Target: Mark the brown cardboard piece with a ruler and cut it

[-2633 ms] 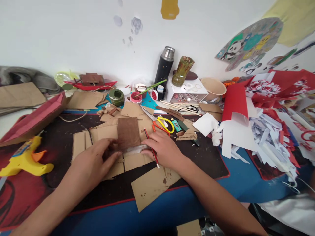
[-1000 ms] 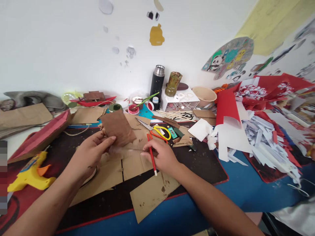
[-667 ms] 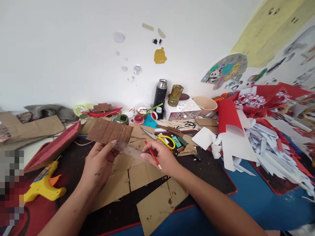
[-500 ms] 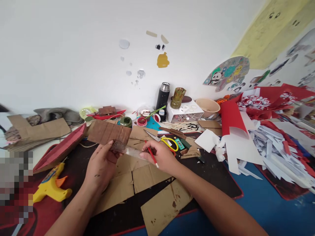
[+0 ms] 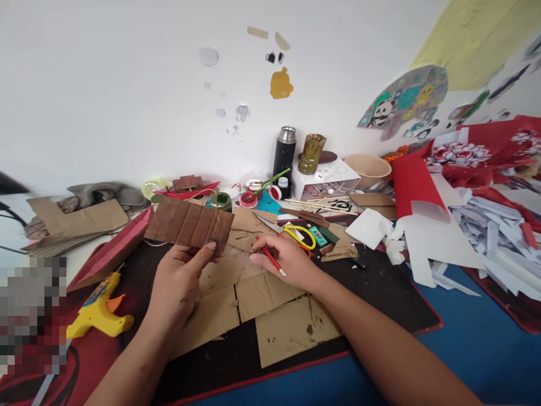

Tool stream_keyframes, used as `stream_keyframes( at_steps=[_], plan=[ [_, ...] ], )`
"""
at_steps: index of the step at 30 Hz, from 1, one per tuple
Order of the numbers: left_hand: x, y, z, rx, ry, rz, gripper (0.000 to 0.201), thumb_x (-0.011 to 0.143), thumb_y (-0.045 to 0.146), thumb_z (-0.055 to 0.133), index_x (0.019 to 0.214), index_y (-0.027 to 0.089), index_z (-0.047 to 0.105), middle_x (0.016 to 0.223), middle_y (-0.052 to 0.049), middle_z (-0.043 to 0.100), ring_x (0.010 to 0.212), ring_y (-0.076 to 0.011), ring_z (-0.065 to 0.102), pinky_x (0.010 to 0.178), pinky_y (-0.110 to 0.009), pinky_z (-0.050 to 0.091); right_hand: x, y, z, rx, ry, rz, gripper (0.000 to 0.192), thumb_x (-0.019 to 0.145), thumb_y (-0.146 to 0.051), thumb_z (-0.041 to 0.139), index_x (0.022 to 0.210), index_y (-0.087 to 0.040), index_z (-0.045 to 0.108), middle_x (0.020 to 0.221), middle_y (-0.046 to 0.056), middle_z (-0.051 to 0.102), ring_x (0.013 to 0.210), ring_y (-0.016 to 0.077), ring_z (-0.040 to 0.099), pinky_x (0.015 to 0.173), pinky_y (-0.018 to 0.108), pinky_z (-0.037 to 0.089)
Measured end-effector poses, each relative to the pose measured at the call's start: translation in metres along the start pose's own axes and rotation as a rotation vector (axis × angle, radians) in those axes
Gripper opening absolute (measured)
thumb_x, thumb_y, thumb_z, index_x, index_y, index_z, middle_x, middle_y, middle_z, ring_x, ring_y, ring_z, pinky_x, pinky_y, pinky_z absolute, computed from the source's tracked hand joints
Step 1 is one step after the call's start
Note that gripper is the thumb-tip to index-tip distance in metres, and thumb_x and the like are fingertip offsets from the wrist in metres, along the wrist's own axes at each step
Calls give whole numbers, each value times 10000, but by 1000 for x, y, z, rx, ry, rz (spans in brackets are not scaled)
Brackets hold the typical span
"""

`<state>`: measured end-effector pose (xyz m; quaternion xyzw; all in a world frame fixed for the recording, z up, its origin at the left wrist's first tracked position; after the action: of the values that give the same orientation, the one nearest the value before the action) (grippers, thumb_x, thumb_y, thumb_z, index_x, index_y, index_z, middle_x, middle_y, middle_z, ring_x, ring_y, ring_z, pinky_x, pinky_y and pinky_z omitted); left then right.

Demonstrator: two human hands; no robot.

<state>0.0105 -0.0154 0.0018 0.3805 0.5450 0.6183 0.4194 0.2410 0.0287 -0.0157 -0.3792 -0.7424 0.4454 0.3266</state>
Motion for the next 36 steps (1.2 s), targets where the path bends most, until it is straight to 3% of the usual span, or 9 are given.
stream_keyframes(
  at_steps=[4, 7, 12, 19, 25, 36],
  plan=[
    [-6, -3, 7, 41, -40, -5, 273, 756, 433, 932, 838, 211, 797, 793, -30, 746, 749, -198, 649, 736, -336, 537, -5, -12, -2, 23, -42, -74, 241, 1078, -465, 706, 1052, -227, 730, 790, -14, 715, 647, 155, 650, 614, 276, 456],
    [-8, -4, 13, -83, -50, -40, 274, 717, 396, 964, 821, 207, 794, 838, -36, 771, 751, -184, 663, 694, -317, 550, -7, -15, -2, 83, -110, -49, 247, 1109, -452, 670, 1006, -230, 705, 754, -34, 709, 603, 149, 703, 616, 268, 492],
    [-5, -4, 19, -288, -64, -136, 318, 714, 425, 977, 807, 195, 776, 920, -78, 821, 799, -221, 744, 690, -347, 637, -5, -11, -10, 63, -67, -62, 224, 1099, -441, 691, 1049, -225, 722, 739, -37, 722, 561, 132, 641, 603, 261, 464],
    [2, -10, 14, -305, -4, -157, 342, 695, 375, 995, 865, 179, 772, 907, -64, 829, 789, -227, 773, 687, -353, 685, -4, -16, -22, -61, -51, -117, 160, 1086, -346, 695, 986, -223, 720, 683, -45, 683, 583, 139, 579, 628, 271, 400],
    [-2, -7, 14, -369, -59, -251, 274, 784, 328, 957, 957, 183, 802, 973, -69, 851, 861, -211, 802, 815, -352, 718, -4, -18, -25, -80, -93, -99, 195, 1098, -379, 691, 1018, -207, 737, 722, -21, 701, 644, 153, 606, 672, 279, 407],
    [-8, 2, 15, -327, -47, -243, 443, 553, 321, 1108, 619, 173, 695, 885, -62, 852, 863, -212, 810, 844, -367, 742, -3, -19, -28, -137, -91, -145, 181, 1098, -340, 683, 1006, -193, 736, 778, -12, 690, 708, 151, 577, 700, 280, 368]
  ],
)
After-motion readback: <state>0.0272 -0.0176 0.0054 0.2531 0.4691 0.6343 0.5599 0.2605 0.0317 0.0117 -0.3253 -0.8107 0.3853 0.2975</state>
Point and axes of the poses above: each hand's wrist, its own x-axis towards the middle knuckle, its own z-axis out of the palm, y = z × x, the point moved 2 cm from there along x, towards the middle knuckle
